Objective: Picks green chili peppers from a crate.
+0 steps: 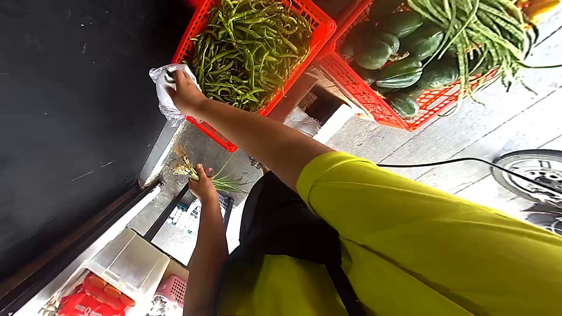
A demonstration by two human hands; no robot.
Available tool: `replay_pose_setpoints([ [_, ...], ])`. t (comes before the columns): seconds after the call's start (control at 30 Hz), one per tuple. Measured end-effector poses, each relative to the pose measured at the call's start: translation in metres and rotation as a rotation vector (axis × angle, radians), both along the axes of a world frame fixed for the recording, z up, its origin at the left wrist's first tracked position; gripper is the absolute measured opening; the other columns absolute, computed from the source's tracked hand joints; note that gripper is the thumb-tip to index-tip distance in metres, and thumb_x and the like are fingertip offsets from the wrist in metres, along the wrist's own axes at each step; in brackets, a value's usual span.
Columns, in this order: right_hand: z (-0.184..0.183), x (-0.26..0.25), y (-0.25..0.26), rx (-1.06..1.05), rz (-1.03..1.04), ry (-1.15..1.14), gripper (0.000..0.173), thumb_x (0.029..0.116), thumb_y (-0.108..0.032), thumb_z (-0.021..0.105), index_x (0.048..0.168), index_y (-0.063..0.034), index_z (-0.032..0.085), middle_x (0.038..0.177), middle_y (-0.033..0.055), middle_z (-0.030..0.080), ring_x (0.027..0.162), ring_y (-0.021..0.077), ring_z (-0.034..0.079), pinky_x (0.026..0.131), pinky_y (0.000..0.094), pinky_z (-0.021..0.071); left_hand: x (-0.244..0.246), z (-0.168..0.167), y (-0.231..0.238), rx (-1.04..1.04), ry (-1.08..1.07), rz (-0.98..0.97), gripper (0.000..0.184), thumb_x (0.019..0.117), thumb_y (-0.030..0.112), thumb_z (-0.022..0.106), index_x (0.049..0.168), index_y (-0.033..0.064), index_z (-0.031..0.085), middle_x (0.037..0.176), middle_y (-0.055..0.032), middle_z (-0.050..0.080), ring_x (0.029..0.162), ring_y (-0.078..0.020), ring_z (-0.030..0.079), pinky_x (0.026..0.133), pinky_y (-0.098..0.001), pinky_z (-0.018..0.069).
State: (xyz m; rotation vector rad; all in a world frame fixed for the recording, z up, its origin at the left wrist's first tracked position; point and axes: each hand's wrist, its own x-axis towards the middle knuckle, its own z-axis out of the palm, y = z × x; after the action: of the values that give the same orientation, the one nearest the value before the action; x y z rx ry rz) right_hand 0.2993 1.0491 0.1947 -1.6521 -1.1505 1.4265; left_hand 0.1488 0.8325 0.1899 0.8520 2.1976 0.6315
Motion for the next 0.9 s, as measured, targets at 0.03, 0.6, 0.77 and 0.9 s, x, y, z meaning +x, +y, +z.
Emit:
replay_pose_setpoints([
  [0.03, -0.004, -0.005, 0.0, -0.124, 0.142, -0.091, 0.077, 0.0886, -0.005, 0.071, 0.155, 0.004, 0.033, 0.152, 0.0298, 0.044, 0.137, 0.0413, 0.051, 0.11, 0.0528, 0.0471, -0.002, 0.002, -0.001, 0.007, 0.004, 0.006, 0.025, 0.1068, 0.021, 0.057, 0.11, -0.0034, 0.062, 0.079, -0.0071, 0.072, 0.066, -0.0116, 0.07, 0.063, -0.0286, 0.0584],
  [0.6, -0.011, 0.026, -0.02, 0.118, 0.372, -0.521, 0.032, 0.0926, -0.02, 0.072, 0.124, -0.0124, 0.071, 0.133, 0.0117, 0.06, 0.127, 0.031, 0.055, 0.099, 0.0516, 0.0488, 0.004, 0.005, -0.042, -0.1, 0.039, -0.025, 0.031, 0.107, 0.026, 0.057, 0.112, -0.0028, 0.064, 0.078, -0.0053, 0.072, 0.062, -0.0096, 0.067, 0.061, -0.028, 0.0563],
  [0.77, -0.007, 0.096, -0.058, 0.141, 0.285, -0.473, 0.045, 0.0901, 0.0, 0.064, 0.13, -0.0197, 0.072, 0.141, 0.0136, 0.059, 0.131, 0.0346, 0.056, 0.104, 0.056, 0.05, 0.011, 0.006, -0.027, -0.086, 0.027, -0.035, 0.028, 0.1056, 0.025, 0.059, 0.11, -0.0022, 0.064, 0.078, -0.0044, 0.072, 0.062, -0.01, 0.068, 0.062, -0.0284, 0.057],
  [0.9, -0.019, 0.186, -0.092, 0.079, 0.115, -0.549, 0.028, 0.1007, -0.006, 0.053, 0.119, -0.0095, 0.073, 0.131, 0.0175, 0.062, 0.126, 0.0344, 0.059, 0.108, 0.0516, 0.05, 0.017, 0.002, -0.016, -0.076, 0.003, -0.07, 0.023, 0.103, 0.022, 0.064, 0.109, -0.0006, 0.066, 0.077, -0.0035, 0.07, 0.063, -0.008, 0.067, 0.063, -0.0263, 0.0573],
])
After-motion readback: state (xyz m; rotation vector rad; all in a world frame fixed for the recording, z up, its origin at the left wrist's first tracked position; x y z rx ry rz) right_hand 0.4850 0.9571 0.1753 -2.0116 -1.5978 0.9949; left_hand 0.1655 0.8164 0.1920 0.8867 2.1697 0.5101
